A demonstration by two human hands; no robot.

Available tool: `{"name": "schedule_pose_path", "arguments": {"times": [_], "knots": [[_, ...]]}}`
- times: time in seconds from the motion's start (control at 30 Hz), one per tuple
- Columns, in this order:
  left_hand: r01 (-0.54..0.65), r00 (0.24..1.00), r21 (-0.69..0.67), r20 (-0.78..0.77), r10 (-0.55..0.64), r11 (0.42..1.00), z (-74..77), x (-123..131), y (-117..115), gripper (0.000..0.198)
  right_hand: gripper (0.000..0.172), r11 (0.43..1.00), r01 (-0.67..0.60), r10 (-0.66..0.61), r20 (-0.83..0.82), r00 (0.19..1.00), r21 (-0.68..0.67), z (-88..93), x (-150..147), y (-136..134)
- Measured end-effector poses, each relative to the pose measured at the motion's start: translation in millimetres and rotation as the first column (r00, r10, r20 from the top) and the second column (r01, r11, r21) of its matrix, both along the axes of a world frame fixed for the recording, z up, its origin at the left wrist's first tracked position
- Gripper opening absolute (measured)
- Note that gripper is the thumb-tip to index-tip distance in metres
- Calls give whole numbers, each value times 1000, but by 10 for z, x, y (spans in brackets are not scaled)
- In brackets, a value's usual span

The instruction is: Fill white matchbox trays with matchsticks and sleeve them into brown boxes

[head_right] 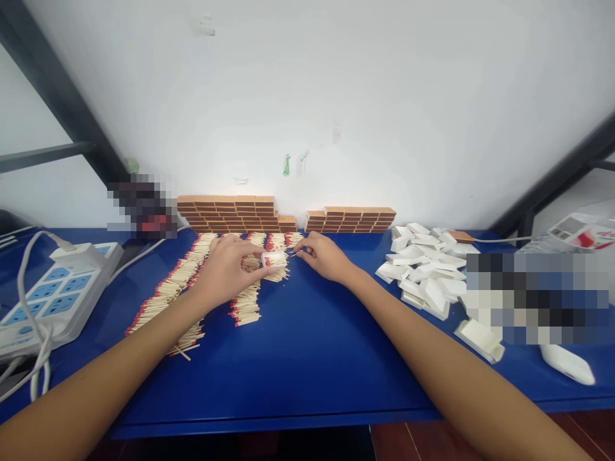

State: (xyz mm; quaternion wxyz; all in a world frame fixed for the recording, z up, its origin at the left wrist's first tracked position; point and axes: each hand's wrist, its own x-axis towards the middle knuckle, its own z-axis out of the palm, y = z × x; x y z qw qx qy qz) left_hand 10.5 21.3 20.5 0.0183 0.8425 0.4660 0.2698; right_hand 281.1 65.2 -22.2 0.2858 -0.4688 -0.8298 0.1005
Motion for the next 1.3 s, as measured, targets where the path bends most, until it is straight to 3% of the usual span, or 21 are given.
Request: {"name": "schedule_pose_path", "arguments": {"times": [0.27, 0.43, 0.53, 0.73, 0.9, 1.1, 1.3], "knots": [[-3, 1000, -5, -11, 3, 1000, -14, -8, 8, 38, 15, 998, -18, 20, 30, 999, -56, 20, 12, 11], [9, 1000, 11, -14, -9, 1000, -41, 0, 5, 39, 12, 1000, 8, -8, -13, 1000, 9, 129, 16, -52], [17, 1000, 5, -8, -17, 1000, -57, 13, 0, 39, 11, 998, 25, -20, -93, 995, 50, 244, -119, -190], [15, 1000, -22, 3, -15, 1000, -64, 22, 8, 36, 13, 995, -91, 93, -119, 988, 29, 335, -427, -423], [-9, 1000, -12, 19, 9, 1000, -49, 5, 21, 35, 16, 991, 79, -55, -204, 977, 109, 209, -208, -173], [-32, 999, 7, 24, 32, 999, -21, -13, 23, 37, 14, 997, 50, -49, -24, 999, 65, -66, 9, 108], [-30, 999, 7, 19, 30, 1000, 1, -14, 13, 37, 10, 996, 47, -49, 21, 999, 70, -114, 9, 123]]}}
